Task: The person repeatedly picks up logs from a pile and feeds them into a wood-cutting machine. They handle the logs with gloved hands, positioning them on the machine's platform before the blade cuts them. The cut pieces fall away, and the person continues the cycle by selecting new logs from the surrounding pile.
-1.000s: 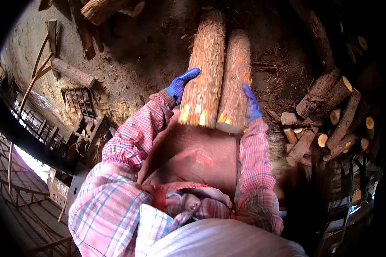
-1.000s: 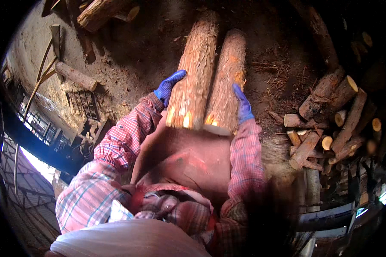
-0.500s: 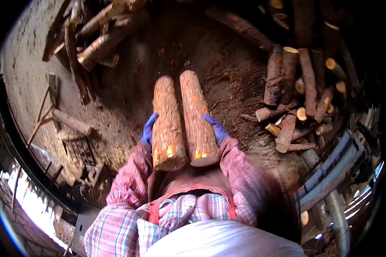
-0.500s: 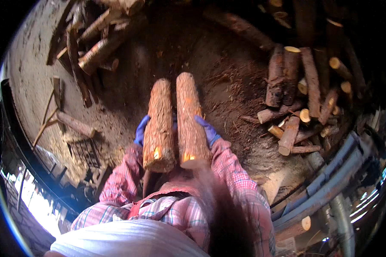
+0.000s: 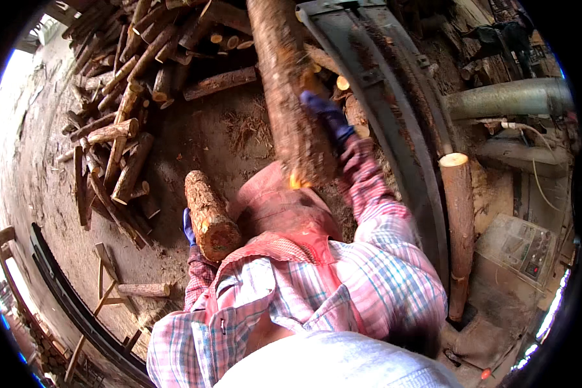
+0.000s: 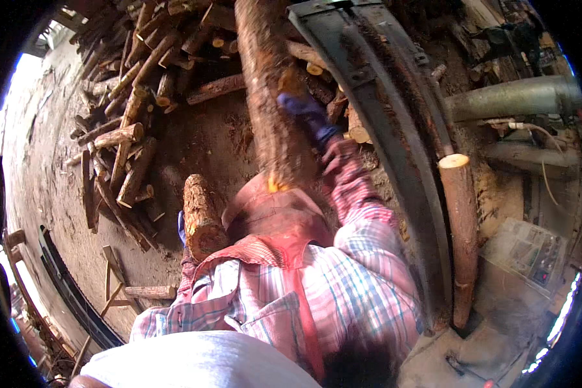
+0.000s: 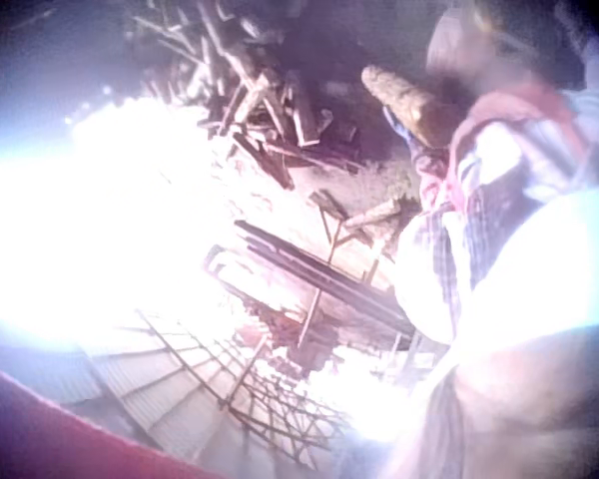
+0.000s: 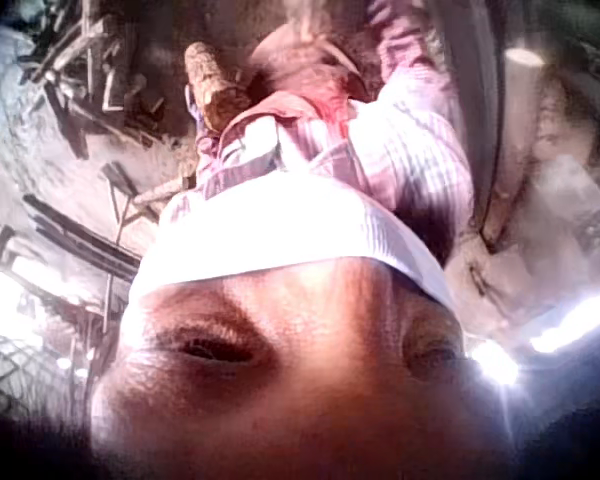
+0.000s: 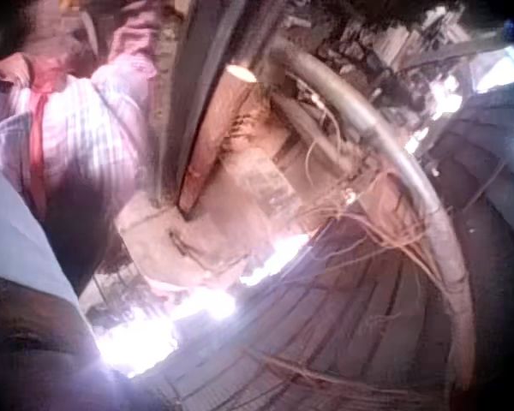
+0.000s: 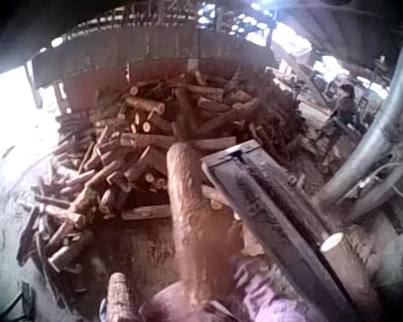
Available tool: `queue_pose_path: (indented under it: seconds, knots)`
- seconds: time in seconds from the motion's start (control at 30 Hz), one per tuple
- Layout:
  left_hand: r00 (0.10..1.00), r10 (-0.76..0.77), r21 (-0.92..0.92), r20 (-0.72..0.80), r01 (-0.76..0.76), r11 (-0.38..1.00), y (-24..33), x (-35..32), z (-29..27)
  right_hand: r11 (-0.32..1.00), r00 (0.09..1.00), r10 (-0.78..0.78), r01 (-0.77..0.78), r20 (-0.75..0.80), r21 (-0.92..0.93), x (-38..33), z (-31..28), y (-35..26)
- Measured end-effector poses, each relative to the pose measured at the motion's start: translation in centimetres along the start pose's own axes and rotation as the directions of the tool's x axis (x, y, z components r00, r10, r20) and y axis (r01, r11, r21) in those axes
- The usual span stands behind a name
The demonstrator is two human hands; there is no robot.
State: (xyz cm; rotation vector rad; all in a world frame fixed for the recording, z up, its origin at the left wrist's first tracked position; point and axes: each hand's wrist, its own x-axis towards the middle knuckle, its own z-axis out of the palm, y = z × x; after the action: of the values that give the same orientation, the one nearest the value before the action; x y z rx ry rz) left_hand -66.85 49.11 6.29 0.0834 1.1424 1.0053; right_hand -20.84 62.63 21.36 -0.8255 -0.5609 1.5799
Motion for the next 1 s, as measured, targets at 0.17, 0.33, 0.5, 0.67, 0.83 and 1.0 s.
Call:
queue_pose_path:
  seconds: [0.17, 0.33, 0.5, 0.67, 0.83, 1.0]
  knots:
    - [0.994, 0.016, 0.027, 0.104, -0.019, 0.999, -3.9, -3.0, 5.5, 0.666, 0.903, -0.429, 0.333, 0.022, -0.668, -11.3, -4.3, -18.8]
    - [0.990, 0.087, 0.038, 0.109, -0.092, 0.995, -8.6, -5.4, 10.8, 0.909, 0.935, -0.027, -0.124, -0.353, -0.398, -18.3, -18.0, -26.7]
    - [0.985, 0.145, 0.019, 0.098, -0.147, 0.989, -12.7, -6.8, 14.7, -0.247, 0.916, -0.348, -0.294, -0.199, -0.923, -25.7, -23.1, -22.5]
    - [0.974, 0.203, 0.011, 0.099, -0.205, 0.979, -14.9, -7.0, 15.6, -0.535, 0.903, -0.418, -0.334, -0.101, -0.776, -27.9, -23.3, -21.0]
    - [0.948, 0.288, 0.059, 0.138, -0.298, 0.953, -15.2, -7.0, 14.9, -0.051, 0.879, -0.305, 0.369, 0.367, -0.928, -20.4, -9.8, -5.2]
    - [0.772, -0.433, -0.143, 0.465, 0.548, 0.824, -10.0, -9.9, 17.6, 0.651, 0.642, 0.759, -0.746, -0.109, 0.137, -16.0, -0.3, 13.6]
